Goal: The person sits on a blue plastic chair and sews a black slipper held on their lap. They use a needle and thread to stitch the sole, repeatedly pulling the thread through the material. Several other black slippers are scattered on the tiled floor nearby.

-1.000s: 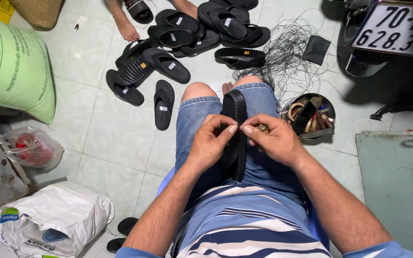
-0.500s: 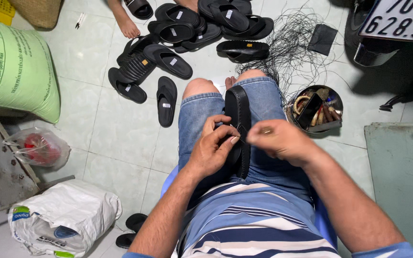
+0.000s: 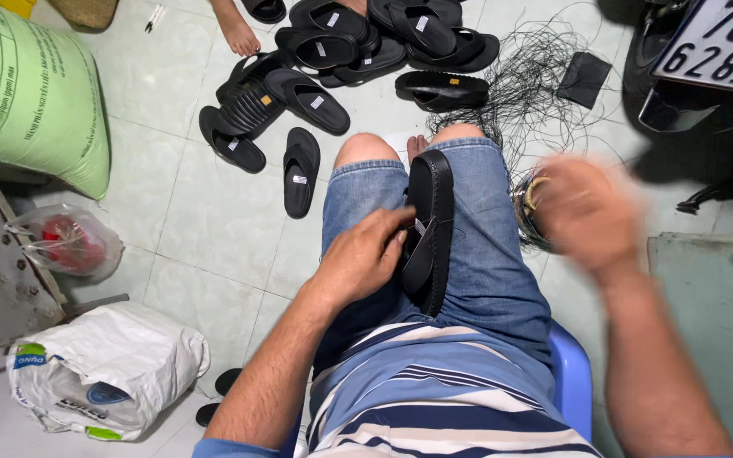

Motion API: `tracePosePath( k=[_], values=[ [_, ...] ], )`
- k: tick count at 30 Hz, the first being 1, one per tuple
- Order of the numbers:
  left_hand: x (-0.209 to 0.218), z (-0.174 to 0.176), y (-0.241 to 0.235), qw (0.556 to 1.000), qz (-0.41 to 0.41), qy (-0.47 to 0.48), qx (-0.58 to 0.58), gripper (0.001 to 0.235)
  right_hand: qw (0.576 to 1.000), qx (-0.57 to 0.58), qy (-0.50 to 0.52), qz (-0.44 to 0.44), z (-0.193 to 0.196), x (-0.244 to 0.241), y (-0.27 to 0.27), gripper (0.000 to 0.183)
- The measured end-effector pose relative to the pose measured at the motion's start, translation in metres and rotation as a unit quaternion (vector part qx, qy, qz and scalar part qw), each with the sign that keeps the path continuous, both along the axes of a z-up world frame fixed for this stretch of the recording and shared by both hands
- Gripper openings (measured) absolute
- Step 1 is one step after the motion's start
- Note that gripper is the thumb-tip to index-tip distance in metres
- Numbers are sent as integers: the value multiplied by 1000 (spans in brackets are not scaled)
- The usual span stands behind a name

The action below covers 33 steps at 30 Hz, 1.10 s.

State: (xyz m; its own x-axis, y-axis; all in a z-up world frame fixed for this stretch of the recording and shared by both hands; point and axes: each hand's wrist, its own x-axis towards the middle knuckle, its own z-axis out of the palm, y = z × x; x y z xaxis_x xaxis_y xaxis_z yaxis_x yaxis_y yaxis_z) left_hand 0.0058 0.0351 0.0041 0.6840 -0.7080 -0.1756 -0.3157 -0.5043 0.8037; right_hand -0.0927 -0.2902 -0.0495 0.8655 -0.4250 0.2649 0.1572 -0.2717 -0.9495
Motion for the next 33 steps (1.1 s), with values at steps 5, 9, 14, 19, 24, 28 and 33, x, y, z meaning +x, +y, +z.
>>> tracePosePath(
  k=[5,9,14,19,24,28,33],
  values=[
    [7,16,0,991,-43,-28,121,27,932,-305,147,131,35,26,115,14],
    [14,15,11,989,-35,94,-111,17,954,-220,147,141,28,37,109,8],
    [17,30,15,796,58,383,-465,20,965,-128,168,158,19,38,101,7],
    [23,13,-9,951,60,268,-140,38,962,-102,189,167,30,40,102,5],
    [23,-25,-10,972,8,212,-97,31,952,-88,232,179,18,38,98,8],
    [31,11,-3,991,-54,112,-42,36,939,-102,261,201,43,46,96,9],
    [3,-4,-8,998,6,-63,13,53,912,-152,299,236,89,49,108,13]
  ],
)
